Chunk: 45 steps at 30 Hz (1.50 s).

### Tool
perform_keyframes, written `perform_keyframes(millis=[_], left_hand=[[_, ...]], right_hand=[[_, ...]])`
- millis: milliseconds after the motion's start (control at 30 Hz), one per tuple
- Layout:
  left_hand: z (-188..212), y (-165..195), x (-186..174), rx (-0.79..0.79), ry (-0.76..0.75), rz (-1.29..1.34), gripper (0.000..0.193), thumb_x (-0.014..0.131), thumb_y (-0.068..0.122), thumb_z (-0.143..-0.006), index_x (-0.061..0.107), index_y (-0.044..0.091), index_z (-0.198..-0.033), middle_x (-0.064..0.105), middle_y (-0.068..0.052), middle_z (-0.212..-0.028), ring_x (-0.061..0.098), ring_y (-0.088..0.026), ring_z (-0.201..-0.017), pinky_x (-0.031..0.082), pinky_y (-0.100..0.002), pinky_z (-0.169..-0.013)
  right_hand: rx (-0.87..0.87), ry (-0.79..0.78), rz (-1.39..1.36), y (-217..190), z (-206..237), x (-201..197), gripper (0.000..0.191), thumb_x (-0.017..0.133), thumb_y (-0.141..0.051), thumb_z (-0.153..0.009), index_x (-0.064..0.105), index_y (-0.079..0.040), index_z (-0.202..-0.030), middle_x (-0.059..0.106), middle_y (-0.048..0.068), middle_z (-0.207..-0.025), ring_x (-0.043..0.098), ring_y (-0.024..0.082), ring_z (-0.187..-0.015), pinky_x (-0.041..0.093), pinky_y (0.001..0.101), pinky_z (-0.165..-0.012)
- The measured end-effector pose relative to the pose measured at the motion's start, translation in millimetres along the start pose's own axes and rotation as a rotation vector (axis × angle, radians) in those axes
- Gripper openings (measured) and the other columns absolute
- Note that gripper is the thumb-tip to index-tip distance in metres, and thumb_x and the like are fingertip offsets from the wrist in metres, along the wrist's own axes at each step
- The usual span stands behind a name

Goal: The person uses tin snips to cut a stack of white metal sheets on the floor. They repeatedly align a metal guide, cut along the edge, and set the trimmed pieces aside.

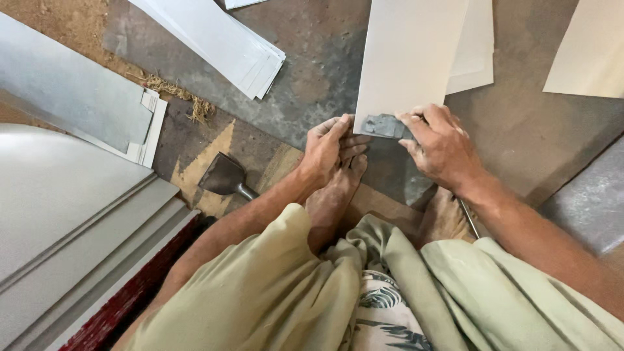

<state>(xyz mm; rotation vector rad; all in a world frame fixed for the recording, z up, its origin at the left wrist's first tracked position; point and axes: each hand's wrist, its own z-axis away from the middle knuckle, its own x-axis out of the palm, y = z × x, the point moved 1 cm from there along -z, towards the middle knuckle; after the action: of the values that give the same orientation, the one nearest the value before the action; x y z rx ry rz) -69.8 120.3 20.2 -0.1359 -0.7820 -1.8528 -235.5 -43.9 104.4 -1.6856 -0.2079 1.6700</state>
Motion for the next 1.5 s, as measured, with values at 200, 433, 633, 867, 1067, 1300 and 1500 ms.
perform_keyframes(millis=[200,433,633,867,1067,1300,1500], left_hand=[[-6,-6,-2,0.078,-0.023,-0.035,0.025,0.067,0.006,-0.099,0.063,-0.006,-0.121,0.073,-0.014,-0.101,0.072,-0.019,-0.082,0.064,-0.03,-0.072],[-8,9,-7,0.164,0.102,-0.208,0.021,0.066,0.0,-0.095,0.061,-0.004,-0.115,0.074,-0.015,-0.096,0.074,-0.02,-0.081,0.065,-0.029,-0.069],[-6,17,-11,0.18,0.121,-0.221,0.017,0.068,-0.001,-0.094,0.06,-0.003,-0.11,0.074,-0.015,-0.095,0.075,-0.02,-0.081,0.065,-0.03,-0.068],[-3,16,-7,0.209,0.129,-0.289,0.019,0.07,0.001,-0.094,0.061,-0.002,-0.11,0.073,-0.013,-0.095,0.075,-0.018,-0.082,0.066,-0.03,-0.07],[-6,11,-10,0.229,0.133,-0.243,0.019,0.07,0.0,-0.093,0.062,-0.005,-0.11,0.072,-0.013,-0.095,0.074,-0.019,-0.08,0.065,-0.03,-0.067],[-13,6,-17,0.221,0.113,-0.156,0.023,0.07,0.002,-0.094,0.063,-0.007,-0.114,0.073,-0.013,-0.096,0.075,-0.021,-0.081,0.064,-0.029,-0.066],[-13,6,-19,0.165,0.118,-0.179,0.023,0.069,0.003,-0.095,0.062,-0.006,-0.115,0.072,-0.014,-0.098,0.075,-0.02,-0.082,0.064,-0.029,-0.067]], right_hand=[[-0.051,-0.031,0.051,-7,-20,14,0.052,0.082,-0.014,-0.08,0.067,-0.008,-0.13,0.058,0.014,-0.121,0.058,0.034,-0.116,0.052,0.045,-0.099],[0.191,0.039,0.149,14,4,13,0.065,0.09,-0.03,-0.071,0.065,-0.008,-0.128,0.058,0.016,-0.117,0.062,0.029,-0.1,0.055,0.0426,-0.086],[0.352,0.032,-0.488,41,26,27,0.057,0.082,-0.018,-0.086,0.057,-0.005,-0.136,0.073,0.008,-0.098,0.072,0.014,-0.083,0.061,0.0304,-0.073],[0.384,0.036,-0.517,42,29,30,0.042,0.077,-0.008,-0.092,0.064,-0.001,-0.131,0.073,0.008,-0.088,0.066,0.011,-0.073,0.057,0.0279,-0.067],[0.347,0.054,-0.491,45,30,33,0.042,0.077,-0.009,-0.093,0.065,-0.001,-0.132,0.073,0.008,-0.09,0.067,0.011,-0.077,0.058,0.0279,-0.071],[0.294,0.068,-0.388,51,31,37,0.044,0.079,-0.011,-0.092,0.066,-0.002,-0.133,0.074,0.01,-0.094,0.068,0.013,-0.078,0.057,0.0296,-0.07],[0.337,0.038,-0.418,49,30,37,0.043,0.078,-0.01,-0.092,0.066,-0.002,-0.133,0.075,0.007,-0.094,0.07,0.011,-0.08,0.059,0.0265,-0.071]])
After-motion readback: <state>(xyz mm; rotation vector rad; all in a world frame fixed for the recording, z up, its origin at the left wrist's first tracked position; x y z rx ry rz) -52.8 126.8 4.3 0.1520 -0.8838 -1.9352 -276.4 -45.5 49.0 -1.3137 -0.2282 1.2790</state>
